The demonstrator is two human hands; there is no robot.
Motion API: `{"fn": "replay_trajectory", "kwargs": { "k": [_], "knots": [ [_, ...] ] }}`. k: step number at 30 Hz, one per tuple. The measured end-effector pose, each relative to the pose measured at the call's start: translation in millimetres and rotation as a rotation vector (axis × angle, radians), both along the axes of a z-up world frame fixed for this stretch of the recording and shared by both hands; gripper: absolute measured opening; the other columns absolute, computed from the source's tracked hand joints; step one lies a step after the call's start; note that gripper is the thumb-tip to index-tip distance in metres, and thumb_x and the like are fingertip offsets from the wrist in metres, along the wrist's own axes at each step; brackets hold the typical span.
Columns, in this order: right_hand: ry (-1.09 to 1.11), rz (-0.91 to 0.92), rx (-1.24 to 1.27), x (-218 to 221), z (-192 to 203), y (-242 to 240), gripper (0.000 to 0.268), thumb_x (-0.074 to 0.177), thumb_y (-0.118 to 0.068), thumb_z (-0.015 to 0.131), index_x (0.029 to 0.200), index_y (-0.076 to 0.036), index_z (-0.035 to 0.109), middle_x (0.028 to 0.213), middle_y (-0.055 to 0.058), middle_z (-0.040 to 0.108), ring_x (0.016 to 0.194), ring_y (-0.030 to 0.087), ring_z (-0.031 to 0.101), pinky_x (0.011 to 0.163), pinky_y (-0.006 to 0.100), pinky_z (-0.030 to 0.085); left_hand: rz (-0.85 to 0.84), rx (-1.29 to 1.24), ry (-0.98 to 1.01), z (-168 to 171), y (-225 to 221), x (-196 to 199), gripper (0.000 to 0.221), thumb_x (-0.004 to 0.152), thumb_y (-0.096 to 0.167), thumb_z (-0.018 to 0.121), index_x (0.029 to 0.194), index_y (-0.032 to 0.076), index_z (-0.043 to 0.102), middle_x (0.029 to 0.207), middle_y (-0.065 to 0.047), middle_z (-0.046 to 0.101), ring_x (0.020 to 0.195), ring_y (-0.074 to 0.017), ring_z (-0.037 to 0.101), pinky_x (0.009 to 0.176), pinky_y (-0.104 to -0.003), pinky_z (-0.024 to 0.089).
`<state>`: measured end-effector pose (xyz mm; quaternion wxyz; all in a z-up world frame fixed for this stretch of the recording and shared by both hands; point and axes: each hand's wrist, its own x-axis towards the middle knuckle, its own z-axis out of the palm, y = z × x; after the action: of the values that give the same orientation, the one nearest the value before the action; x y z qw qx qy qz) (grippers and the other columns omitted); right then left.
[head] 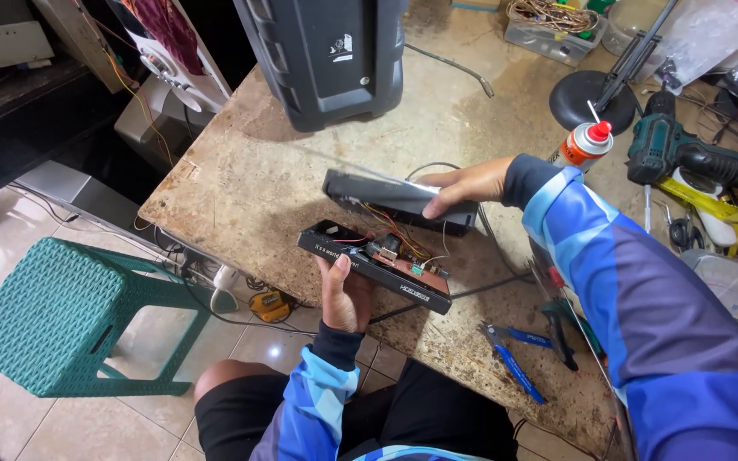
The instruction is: Reassembling a radio casing by connecting internal components and fastening the shell with a power drill.
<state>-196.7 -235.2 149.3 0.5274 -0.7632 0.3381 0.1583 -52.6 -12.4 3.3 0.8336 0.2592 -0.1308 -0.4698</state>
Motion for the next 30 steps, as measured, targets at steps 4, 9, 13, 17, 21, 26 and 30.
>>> {"fn": "replay_trajectory", "kwargs": {
  "k": [4, 9, 13, 17, 21, 26, 30],
  "knots": [
    [-0.084, -0.142, 0.074, -1, -6, 22, 0.079, 0.077, -0.044, 0.074, 0.148, -0.015, 0.055, 0.146, 0.022, 0.059, 0.13, 0.037, 0.057, 0.111, 0.05, 0.044, 0.017, -0.008, 0.009, 7, 1, -3, 0.065, 0.091, 0.025, 0.064, 0.151, 0.027, 0.039, 0.145, -0.016, 0.056, 0.124, -0.0367, 0.062, 0.095, -0.052, 0.06],
    [-0.276, -0.33, 0.162, -11, 10, 66, 0.086, 0.075, -0.038, 0.073, 0.151, -0.007, 0.051, 0.149, 0.028, 0.052, 0.13, 0.036, 0.055, 0.107, 0.052, 0.047, 0.023, -0.017, 0.004, -5, -5, 10, 0.059, 0.095, 0.025, 0.059, 0.152, 0.025, 0.04, 0.138, -0.018, 0.059, 0.115, -0.0364, 0.067, 0.088, -0.05, 0.064],
    [-0.402, -0.431, 0.106, -20, 1, 92, 0.088, 0.076, -0.039, 0.071, 0.154, -0.008, 0.048, 0.134, 0.031, 0.058, 0.116, 0.037, 0.06, 0.096, 0.052, 0.052, -0.021, -0.004, -0.016, 25, -4, 13, 0.062, 0.097, 0.031, 0.059, 0.155, 0.025, 0.036, 0.137, -0.02, 0.06, 0.111, -0.0357, 0.068, 0.085, -0.051, 0.064],
    [-0.453, -0.482, 0.032, -32, -19, 107, 0.093, 0.076, -0.041, 0.074, 0.158, -0.01, 0.043, 0.123, 0.029, 0.06, 0.109, 0.035, 0.06, 0.087, 0.048, 0.054, -0.021, -0.004, -0.015, 24, -13, 18, 0.066, 0.099, 0.035, 0.057, 0.159, 0.026, 0.031, 0.134, -0.022, 0.061, 0.104, -0.0359, 0.07, 0.083, -0.053, 0.066],
    [-0.472, -0.531, 0.043, -27, -17, 131, 0.104, 0.07, -0.047, 0.079, 0.16, -0.012, 0.041, 0.117, 0.033, 0.062, 0.101, 0.038, 0.063, 0.08, 0.049, 0.056, 0.018, 0.054, 0.013, 31, -22, 16, 0.068, 0.098, 0.036, 0.059, 0.16, 0.03, 0.031, 0.122, -0.019, 0.066, 0.091, -0.0309, 0.072, 0.078, -0.049, 0.069],
    [-0.469, -0.597, 0.019, -18, -30, 147, 0.103, 0.066, -0.048, 0.084, 0.157, -0.017, 0.047, 0.129, 0.036, 0.057, 0.116, 0.045, 0.063, 0.091, 0.057, 0.056, 0.043, 0.095, -0.021, 55, -25, -3, 0.073, 0.096, 0.04, 0.062, 0.161, 0.032, 0.03, 0.129, -0.02, 0.061, 0.102, -0.0324, 0.068, 0.084, -0.053, 0.066],
    [-0.474, -0.655, 0.028, -13, -31, 161, 0.101, 0.065, -0.049, 0.085, 0.155, -0.02, 0.05, 0.131, 0.036, 0.057, 0.117, 0.044, 0.063, 0.093, 0.056, 0.056, 0.047, 0.115, 0.045, 37, -32, -8, 0.067, 0.097, 0.04, 0.059, 0.16, 0.033, 0.036, 0.132, -0.02, 0.062, 0.103, -0.0322, 0.069, 0.083, -0.051, 0.066]
  ]
}}
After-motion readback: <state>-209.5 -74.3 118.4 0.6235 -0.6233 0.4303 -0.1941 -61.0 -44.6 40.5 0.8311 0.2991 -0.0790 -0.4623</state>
